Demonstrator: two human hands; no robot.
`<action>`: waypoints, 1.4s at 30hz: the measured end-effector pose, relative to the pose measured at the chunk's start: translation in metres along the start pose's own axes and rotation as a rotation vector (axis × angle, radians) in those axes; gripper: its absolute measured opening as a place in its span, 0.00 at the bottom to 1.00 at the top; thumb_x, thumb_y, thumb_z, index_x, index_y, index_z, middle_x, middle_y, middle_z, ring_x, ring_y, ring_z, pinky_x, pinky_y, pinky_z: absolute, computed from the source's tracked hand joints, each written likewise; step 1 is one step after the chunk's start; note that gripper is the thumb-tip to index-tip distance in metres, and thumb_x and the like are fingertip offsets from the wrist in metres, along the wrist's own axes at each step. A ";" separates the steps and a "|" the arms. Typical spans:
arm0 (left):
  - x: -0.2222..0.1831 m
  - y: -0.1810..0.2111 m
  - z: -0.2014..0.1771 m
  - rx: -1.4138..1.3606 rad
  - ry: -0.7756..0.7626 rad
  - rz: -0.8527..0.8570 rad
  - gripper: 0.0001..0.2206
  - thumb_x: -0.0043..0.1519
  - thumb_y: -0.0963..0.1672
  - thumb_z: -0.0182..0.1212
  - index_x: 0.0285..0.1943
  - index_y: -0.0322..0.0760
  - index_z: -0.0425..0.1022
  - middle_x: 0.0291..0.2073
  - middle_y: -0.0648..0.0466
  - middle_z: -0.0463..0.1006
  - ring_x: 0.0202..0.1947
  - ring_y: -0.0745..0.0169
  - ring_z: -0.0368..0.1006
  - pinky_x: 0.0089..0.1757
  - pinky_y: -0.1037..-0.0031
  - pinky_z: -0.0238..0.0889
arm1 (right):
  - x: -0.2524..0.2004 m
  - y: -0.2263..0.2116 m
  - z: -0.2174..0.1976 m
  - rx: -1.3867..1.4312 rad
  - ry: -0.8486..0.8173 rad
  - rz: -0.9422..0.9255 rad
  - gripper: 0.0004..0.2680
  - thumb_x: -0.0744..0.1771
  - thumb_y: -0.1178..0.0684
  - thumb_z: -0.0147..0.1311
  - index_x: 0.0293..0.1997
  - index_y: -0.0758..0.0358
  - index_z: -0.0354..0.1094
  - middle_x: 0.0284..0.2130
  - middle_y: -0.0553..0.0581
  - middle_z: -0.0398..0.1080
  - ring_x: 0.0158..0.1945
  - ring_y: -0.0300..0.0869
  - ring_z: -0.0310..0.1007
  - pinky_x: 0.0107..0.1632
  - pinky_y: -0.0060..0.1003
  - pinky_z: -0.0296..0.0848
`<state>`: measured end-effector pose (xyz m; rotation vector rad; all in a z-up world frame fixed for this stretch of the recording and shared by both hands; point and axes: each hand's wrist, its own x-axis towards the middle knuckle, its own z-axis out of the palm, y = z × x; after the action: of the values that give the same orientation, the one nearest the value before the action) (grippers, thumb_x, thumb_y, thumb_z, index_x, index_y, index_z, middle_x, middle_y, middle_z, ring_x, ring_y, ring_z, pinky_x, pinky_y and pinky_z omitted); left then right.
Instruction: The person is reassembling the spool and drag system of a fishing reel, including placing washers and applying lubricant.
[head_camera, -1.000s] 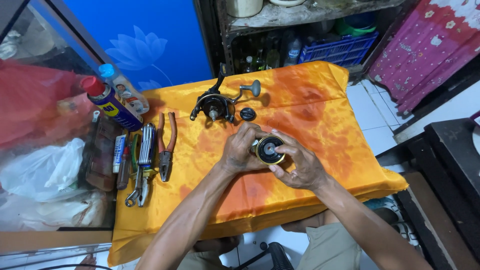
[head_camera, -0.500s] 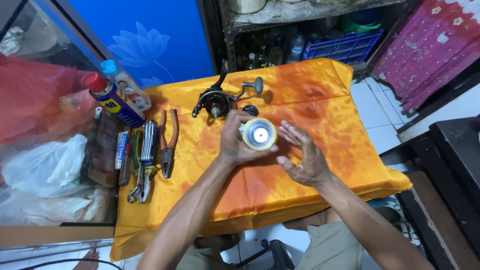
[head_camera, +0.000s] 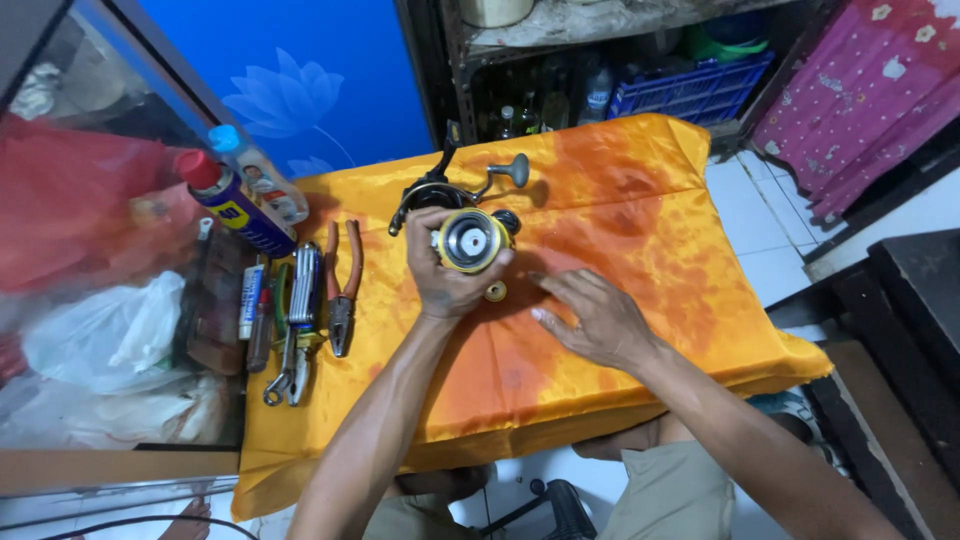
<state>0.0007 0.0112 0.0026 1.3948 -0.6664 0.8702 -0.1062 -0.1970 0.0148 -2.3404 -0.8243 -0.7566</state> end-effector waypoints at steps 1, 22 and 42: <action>0.001 0.002 0.000 0.003 0.003 0.006 0.34 0.41 0.51 0.87 0.48 0.28 0.72 0.42 0.45 0.71 0.46 0.52 0.72 0.52 0.68 0.63 | 0.003 -0.002 -0.002 0.001 0.002 -0.007 0.12 0.67 0.51 0.59 0.49 0.69 0.72 0.37 0.67 0.73 0.40 0.61 0.76 0.41 0.52 0.76; 0.007 0.011 0.003 0.071 -0.205 0.054 0.30 0.42 0.50 0.85 0.48 0.32 0.77 0.41 0.47 0.76 0.44 0.49 0.76 0.48 0.66 0.69 | 0.052 0.035 0.012 0.301 -0.364 0.333 0.11 0.63 0.54 0.58 0.47 0.65 0.70 0.39 0.73 0.75 0.44 0.70 0.74 0.45 0.62 0.75; 0.006 0.017 0.012 0.098 -0.408 0.103 0.30 0.42 0.55 0.83 0.49 0.41 0.79 0.40 0.54 0.77 0.43 0.54 0.79 0.46 0.69 0.74 | 0.047 0.055 0.030 0.443 0.288 0.305 0.10 0.66 0.60 0.63 0.52 0.61 0.76 0.32 0.59 0.72 0.32 0.41 0.76 0.32 0.34 0.79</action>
<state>-0.0089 -0.0004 0.0182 1.6581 -1.0234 0.7091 -0.0280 -0.1965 0.0085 -1.8494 -0.4393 -0.6756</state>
